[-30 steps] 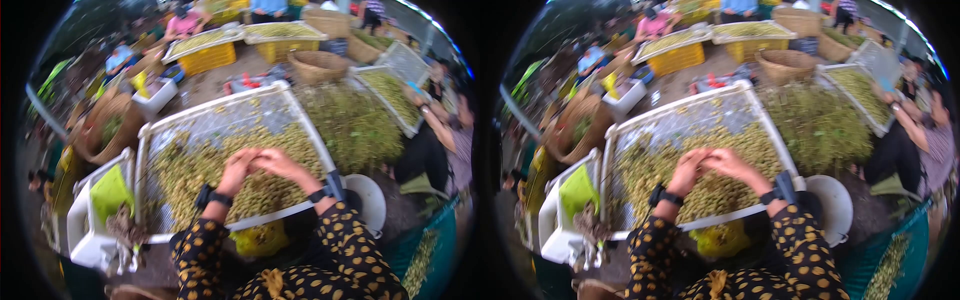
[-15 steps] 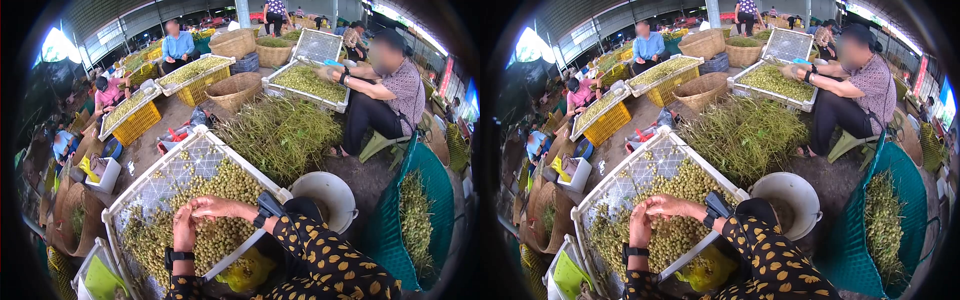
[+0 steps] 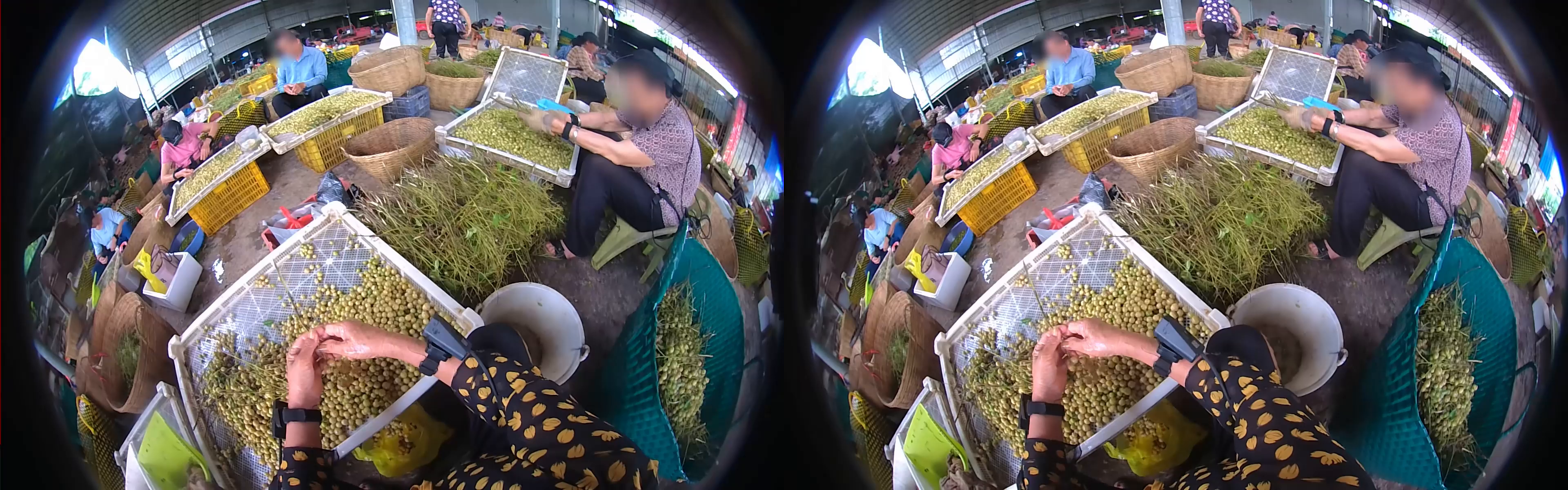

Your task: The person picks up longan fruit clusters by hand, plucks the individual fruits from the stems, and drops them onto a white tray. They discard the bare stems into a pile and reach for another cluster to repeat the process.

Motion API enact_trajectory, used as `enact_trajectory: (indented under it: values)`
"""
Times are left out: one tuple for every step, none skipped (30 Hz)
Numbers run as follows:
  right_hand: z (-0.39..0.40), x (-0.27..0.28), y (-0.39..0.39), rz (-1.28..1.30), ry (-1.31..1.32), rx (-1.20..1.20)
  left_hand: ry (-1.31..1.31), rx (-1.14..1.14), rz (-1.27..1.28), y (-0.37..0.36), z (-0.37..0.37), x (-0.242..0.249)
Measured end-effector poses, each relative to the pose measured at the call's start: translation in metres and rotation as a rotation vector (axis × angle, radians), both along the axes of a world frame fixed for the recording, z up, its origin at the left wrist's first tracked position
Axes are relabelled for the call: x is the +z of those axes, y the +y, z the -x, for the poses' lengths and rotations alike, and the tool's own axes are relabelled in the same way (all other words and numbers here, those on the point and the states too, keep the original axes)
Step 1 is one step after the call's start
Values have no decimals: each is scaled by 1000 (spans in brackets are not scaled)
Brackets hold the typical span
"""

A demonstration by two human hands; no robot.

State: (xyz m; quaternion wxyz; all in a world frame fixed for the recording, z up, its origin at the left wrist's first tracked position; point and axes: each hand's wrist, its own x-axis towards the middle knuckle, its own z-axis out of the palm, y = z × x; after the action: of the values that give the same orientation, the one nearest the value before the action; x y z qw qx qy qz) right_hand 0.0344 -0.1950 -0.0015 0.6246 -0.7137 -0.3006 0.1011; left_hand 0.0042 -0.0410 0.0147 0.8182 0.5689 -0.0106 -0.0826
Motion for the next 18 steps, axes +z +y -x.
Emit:
enact_trajectory:
  values:
    - [-1, -2, 1, 8, -144, -58, -5, 34, -28, 0, -1, -3]
    - [-1, -6, 0, 54, -144, -113, -8, 67, -56, -1, -2, -6]
    - [-1, -6, 0, 80, -187, -136, -11, 100, -84, -2, -1, -7]
    - [-1, -7, 0, 106, -230, -160, -37, 156, -113, -7, 0, -5]
    - [-1, -8, 0, 132, -273, -182, -86, 168, -135, -9, -2, -7]
    - [0, -6, 1, 128, -265, -204, -134, 181, -157, -10, -4, -10]
    - [3, -4, 2, 110, -246, -209, -179, 198, -180, -10, -4, -11]
    - [4, -3, 2, 90, -223, -211, -157, 225, -167, -11, -4, -13]
    - [5, -1, 2, 67, -197, -209, -52, 227, -189, -11, -1, -6]
    - [4, -2, 3, 104, -137, -215, -20, 232, -152, -14, -1, -6]
    - [0, -6, 4, 185, -123, -238, 20, 252, -123, -14, -1, -7]
    - [5, 6, 2, 168, -82, -227, 30, 245, -118, -15, -1, -5]
    - [4, 0, 3, 59, -99, -205, 49, 250, -119, -14, -1, -6]
    - [-5, -10, 3, 107, -77, -155, 67, 218, -130, -10, -4, -12]
    - [-3, -2, 0, 34, 224, -56, 71, 195, -110, -7, -6, -17]
    - [-4, -3, -3, -20, 253, -18, 81, 171, -78, -6, -6, -17]
    - [-6, -3, -7, -11, 233, 71, 120, 124, -25, -2, -8, -20]
    - [-3, 3, -7, 24, 240, 76, 117, 144, -26, -1, -11, -23]
